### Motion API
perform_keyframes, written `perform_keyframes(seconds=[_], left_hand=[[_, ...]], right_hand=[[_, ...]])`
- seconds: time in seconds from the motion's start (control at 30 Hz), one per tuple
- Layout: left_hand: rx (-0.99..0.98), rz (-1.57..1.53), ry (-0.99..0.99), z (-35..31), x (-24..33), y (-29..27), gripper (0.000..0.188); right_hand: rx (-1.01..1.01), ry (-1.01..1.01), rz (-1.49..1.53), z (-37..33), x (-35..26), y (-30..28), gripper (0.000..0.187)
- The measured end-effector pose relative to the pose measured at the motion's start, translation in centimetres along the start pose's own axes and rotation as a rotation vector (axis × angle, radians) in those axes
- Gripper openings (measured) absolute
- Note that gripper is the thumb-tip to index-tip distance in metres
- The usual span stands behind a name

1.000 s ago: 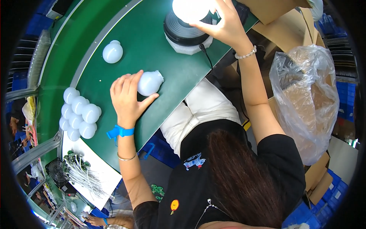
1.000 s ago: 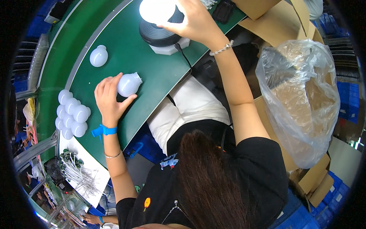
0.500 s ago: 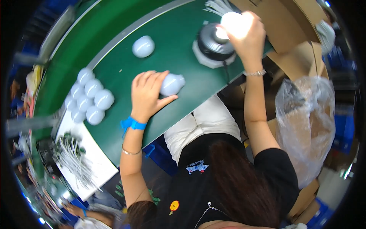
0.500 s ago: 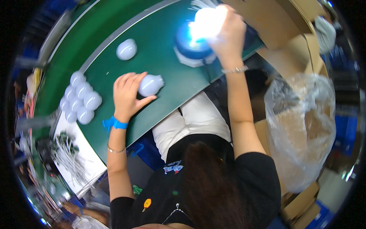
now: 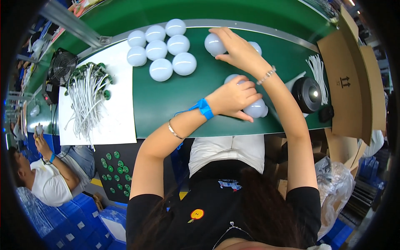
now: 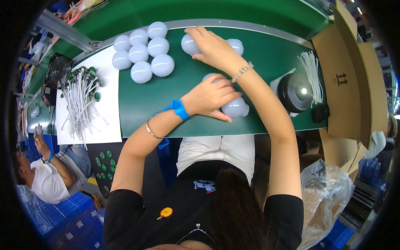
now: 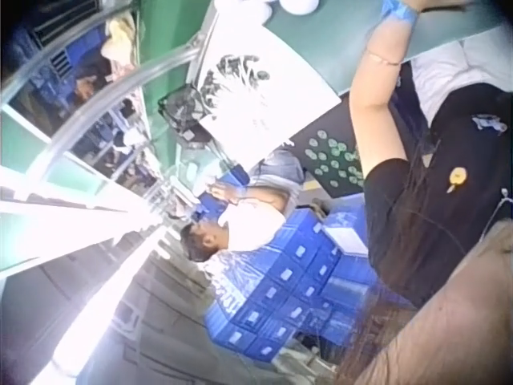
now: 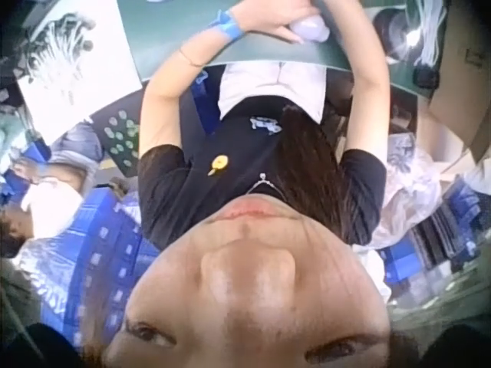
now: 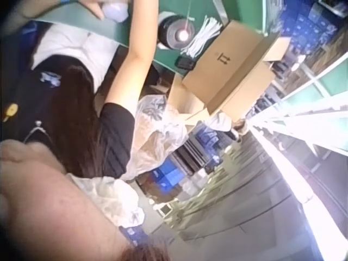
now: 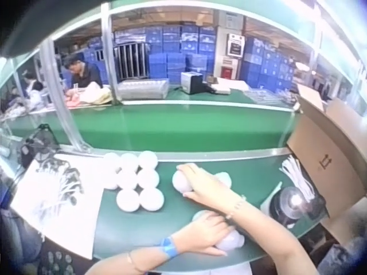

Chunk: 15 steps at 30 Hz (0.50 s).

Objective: Checking the functionality of light bulbs by placing them on an electrical tester and sorting them into boxes.

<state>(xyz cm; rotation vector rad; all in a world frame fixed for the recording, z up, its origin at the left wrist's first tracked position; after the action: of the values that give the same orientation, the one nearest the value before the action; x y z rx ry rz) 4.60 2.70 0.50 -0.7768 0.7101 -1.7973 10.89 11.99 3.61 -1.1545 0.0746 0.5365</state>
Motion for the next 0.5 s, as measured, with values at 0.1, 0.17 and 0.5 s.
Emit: perform_keyframes(seconds=[0.1, 0.17, 0.5], left_hand=[[0.013, 0.008, 0.005, 0.1, 0.1, 0.0, 0.064], [-0.076, 0.035, -0.012, 0.0, 0.0, 0.7, 0.068], [-0.039, 0.011, -0.025, 0.2, 0.2, 0.0, 0.069]], right_hand=[[-0.101, 0.044, -0.064, 2.6, 1.7, 3.3, 0.064], [-0.066, 0.060, -0.060, 3.9, 2.5, 4.2, 0.064], [-0.082, 0.071, -0.071, 6.6, 2.4, 5.7, 0.069]])
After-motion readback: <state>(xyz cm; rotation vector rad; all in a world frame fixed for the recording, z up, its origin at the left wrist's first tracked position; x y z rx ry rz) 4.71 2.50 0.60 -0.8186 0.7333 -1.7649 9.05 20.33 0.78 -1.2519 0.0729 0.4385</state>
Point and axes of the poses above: each hand's wrist, its own z-axis towards the middle knuckle, its own y-axis out of the palm, x = y × z, the point moved 7 cm from there along z, towards the middle knuckle, and after that the axes turned 2 degrees about -z, right-handed, at the moved point
